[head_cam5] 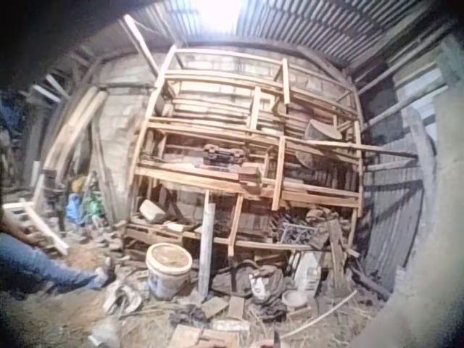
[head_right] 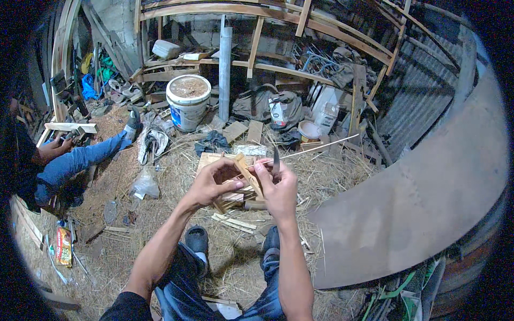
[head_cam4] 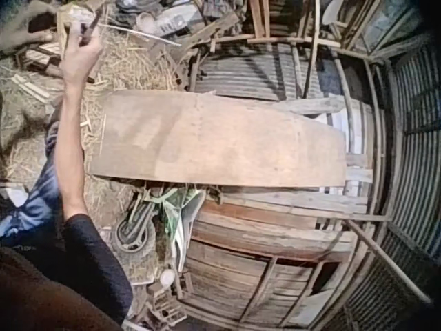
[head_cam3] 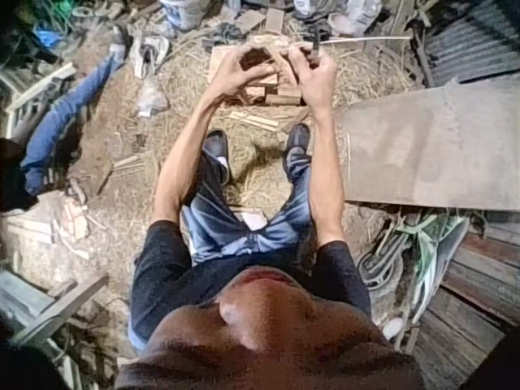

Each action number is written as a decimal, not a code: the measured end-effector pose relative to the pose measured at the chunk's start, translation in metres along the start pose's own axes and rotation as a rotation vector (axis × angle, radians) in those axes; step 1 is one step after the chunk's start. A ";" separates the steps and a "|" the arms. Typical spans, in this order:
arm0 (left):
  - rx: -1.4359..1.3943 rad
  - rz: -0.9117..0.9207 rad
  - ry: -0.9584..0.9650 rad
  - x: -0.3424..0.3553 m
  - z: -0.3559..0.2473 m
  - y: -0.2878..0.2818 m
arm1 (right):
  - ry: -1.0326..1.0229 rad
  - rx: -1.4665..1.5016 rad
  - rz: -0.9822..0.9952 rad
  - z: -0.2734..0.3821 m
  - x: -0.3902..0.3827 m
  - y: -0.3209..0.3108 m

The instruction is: The person is crafting a small wooden structure using a knife and string. They carve thin wooden slats, trim the ends, and tie them together to form a frame.

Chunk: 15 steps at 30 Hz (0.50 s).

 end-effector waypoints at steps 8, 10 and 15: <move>0.104 0.074 -0.118 -0.001 0.013 0.007 | 0.079 0.031 0.000 -0.011 -0.001 -0.015; 0.075 0.053 -0.177 -0.002 0.014 0.010 | 0.078 0.053 0.025 -0.017 0.000 -0.015; 0.027 -0.047 -0.132 -0.001 0.013 0.011 | -0.045 -0.013 -0.004 -0.009 -0.005 -0.017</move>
Point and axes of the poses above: each hand's wrist, its own x-axis towards the middle knuckle, its own y-axis out of the palm, z = x × y, the point moved 7 cm from there along x, towards the middle knuckle, and after that the axes turned 14 degrees about y, right-handed, at the moved point
